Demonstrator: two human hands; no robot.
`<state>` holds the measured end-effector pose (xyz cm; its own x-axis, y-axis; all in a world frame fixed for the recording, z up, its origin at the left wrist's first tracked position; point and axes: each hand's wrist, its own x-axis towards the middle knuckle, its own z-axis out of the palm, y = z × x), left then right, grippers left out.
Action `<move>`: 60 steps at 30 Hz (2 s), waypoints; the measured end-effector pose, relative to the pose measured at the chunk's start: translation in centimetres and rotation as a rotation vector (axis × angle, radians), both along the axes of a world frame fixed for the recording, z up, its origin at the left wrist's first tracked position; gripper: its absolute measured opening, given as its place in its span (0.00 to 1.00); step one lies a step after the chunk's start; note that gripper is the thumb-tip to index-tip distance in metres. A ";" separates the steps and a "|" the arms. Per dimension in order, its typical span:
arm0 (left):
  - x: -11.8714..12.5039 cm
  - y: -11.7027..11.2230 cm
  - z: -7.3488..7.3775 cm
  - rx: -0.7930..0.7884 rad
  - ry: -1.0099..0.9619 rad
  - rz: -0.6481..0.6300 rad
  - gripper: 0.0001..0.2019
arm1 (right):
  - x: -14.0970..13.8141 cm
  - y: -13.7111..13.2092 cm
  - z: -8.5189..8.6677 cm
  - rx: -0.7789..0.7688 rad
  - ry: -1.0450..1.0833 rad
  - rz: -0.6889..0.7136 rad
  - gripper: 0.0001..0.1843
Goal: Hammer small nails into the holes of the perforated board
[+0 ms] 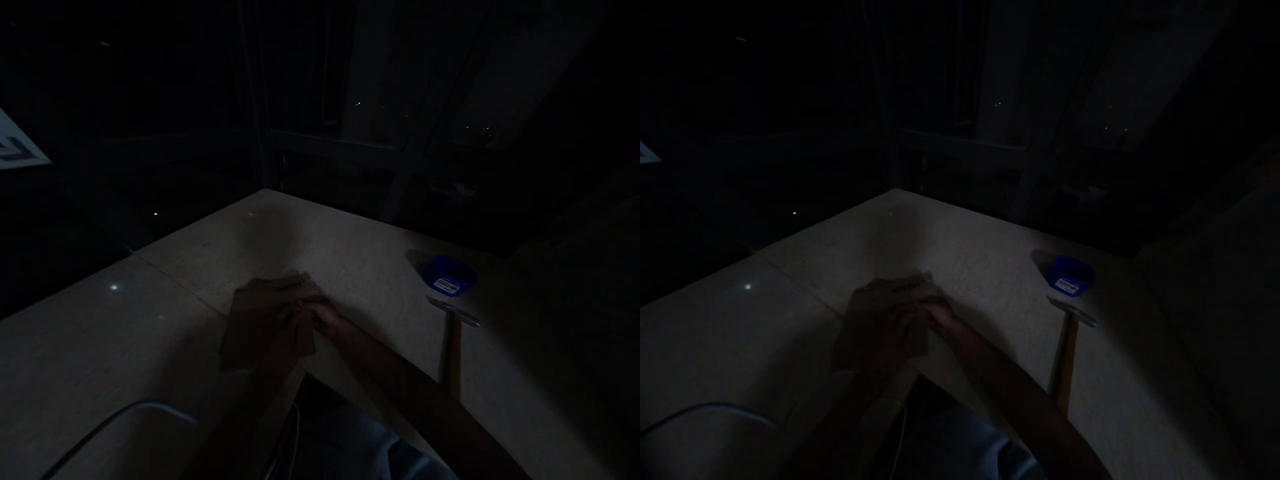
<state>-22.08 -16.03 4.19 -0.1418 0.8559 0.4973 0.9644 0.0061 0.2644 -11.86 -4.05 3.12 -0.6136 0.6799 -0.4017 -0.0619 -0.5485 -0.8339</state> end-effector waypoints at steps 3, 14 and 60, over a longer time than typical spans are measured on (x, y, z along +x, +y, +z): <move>0.1 0.7 -0.7 -0.066 0.069 0.013 0.14 | 0.3 0.3 0.9 0.069 -0.036 0.119 0.13; 0.0 0.9 -2.0 -0.158 0.096 0.097 0.14 | 0.8 6.2 1.8 0.723 -0.435 0.036 0.03; -1.3 1.6 -1.0 -0.183 -0.011 0.099 0.12 | -3.2 7.4 3.3 2.011 -0.612 0.927 0.14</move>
<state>-23.41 -14.47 3.17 -0.2343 0.9134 0.3328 0.9538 0.1497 0.2607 -15.08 3.31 6.45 -0.9999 0.0161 -0.0018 0.0161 0.9997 0.0182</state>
